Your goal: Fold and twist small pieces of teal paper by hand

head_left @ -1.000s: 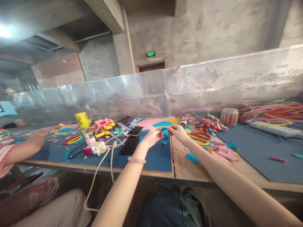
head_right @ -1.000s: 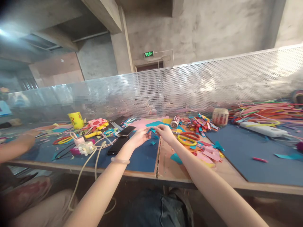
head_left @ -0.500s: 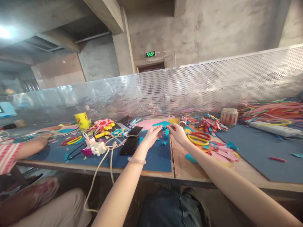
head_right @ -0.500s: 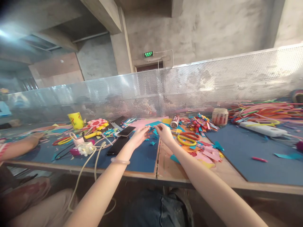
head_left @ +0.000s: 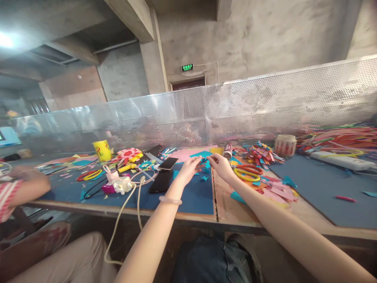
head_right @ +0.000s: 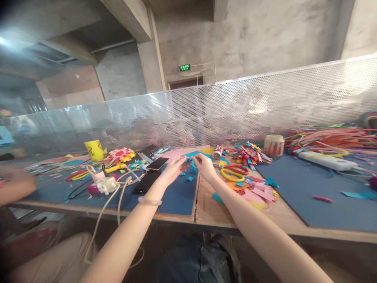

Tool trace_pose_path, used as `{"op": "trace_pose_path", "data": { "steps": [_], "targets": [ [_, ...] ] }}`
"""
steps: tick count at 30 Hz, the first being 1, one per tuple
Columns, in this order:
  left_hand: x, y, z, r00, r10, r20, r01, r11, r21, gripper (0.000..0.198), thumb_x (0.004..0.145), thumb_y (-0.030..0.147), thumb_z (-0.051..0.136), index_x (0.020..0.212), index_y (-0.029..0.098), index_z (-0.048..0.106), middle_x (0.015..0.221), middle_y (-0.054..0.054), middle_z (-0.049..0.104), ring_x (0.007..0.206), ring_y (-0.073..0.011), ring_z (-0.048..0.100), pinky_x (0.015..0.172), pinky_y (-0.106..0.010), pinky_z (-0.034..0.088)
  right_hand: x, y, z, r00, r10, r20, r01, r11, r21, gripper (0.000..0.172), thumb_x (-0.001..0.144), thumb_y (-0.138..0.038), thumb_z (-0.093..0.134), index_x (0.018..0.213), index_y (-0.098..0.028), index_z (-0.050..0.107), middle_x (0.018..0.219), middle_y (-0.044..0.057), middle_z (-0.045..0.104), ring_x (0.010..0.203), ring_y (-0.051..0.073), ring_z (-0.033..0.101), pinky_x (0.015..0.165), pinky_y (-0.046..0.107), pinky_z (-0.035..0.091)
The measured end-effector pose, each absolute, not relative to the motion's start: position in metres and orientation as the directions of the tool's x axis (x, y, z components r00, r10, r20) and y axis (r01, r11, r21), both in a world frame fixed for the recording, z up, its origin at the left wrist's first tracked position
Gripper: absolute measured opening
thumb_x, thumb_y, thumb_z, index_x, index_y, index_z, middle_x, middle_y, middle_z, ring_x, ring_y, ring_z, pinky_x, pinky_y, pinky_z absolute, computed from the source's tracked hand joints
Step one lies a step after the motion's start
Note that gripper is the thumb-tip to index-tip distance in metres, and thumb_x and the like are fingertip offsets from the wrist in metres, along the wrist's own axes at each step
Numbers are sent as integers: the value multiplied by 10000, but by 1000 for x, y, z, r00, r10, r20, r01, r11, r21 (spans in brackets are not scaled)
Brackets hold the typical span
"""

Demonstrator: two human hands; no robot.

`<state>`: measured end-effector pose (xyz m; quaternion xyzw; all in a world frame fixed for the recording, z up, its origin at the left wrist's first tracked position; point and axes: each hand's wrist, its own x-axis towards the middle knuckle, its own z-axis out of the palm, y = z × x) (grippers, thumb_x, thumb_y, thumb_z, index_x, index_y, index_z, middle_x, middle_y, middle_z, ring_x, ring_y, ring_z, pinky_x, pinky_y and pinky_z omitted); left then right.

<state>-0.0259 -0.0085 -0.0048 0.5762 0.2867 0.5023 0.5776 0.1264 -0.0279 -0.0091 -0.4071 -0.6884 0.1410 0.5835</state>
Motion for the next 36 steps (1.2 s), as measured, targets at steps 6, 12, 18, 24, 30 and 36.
{"op": "trace_pose_path", "data": {
  "steps": [6, 12, 18, 24, 30, 36],
  "targets": [
    [-27, -8, -5, 315, 911, 267, -211, -207, 955, 285, 698, 335, 632, 902, 136, 612, 924, -74, 615, 759, -122, 586, 561, -195, 416, 125, -27, -9, -13, 757, 653, 335, 618, -711, 263, 770, -426, 483, 781, -192, 602, 734, 49, 622, 693, 168, 555, 646, 284, 424],
    [-28, -5, -8, 315, 897, 310, -200, -257, 945, 299, 671, 323, 651, 907, 141, 627, 887, -63, 601, 738, -108, 547, 581, -203, 419, 126, -23, -10, -18, 788, 615, 316, 588, -744, 224, 763, -380, 500, 817, -185, 598, 772, 50, 625, 721, 165, 569, 653, 289, 451],
    [-31, -5, -8, 327, 876, 354, -161, -317, 935, 309, 676, 316, 633, 944, 163, 636, 948, -68, 595, 773, -122, 534, 593, -209, 427, 126, -24, -9, -17, 786, 618, 362, 581, -729, 196, 748, -325, 515, 839, -173, 599, 805, 51, 626, 729, 154, 564, 634, 276, 459],
    [-32, -1, -9, 280, 887, 366, -138, -340, 930, 325, 678, 285, 624, 986, 181, 625, 1018, -82, 599, 820, -146, 550, 584, -206, 432, 128, -20, -12, -6, 787, 617, 363, 577, -732, 214, 744, -318, 507, 857, -161, 597, 765, 44, 620, 683, 143, 564, 605, 273, 467],
    [-32, 3, -10, 150, 943, 296, -190, -267, 945, 325, 708, 341, 588, 986, 172, 595, 985, -102, 633, 831, -177, 596, 587, -227, 434, 129, -18, -12, 22, 783, 621, 324, 582, -746, 212, 741, -319, 510, 857, -163, 596, 746, 40, 625, 656, 137, 567, 599, 271, 473],
    [-31, -2, -8, 168, 934, 314, 4, -319, 948, 331, 686, 387, 604, 942, 178, 630, 967, -89, 636, 858, -179, 581, 600, -221, 427, 129, -18, -12, -18, 783, 622, 364, 584, -725, 212, 752, -304, 508, 892, -171, 595, 777, 41, 625, 673, 137, 571, 613, 273, 474]
  ]
}}
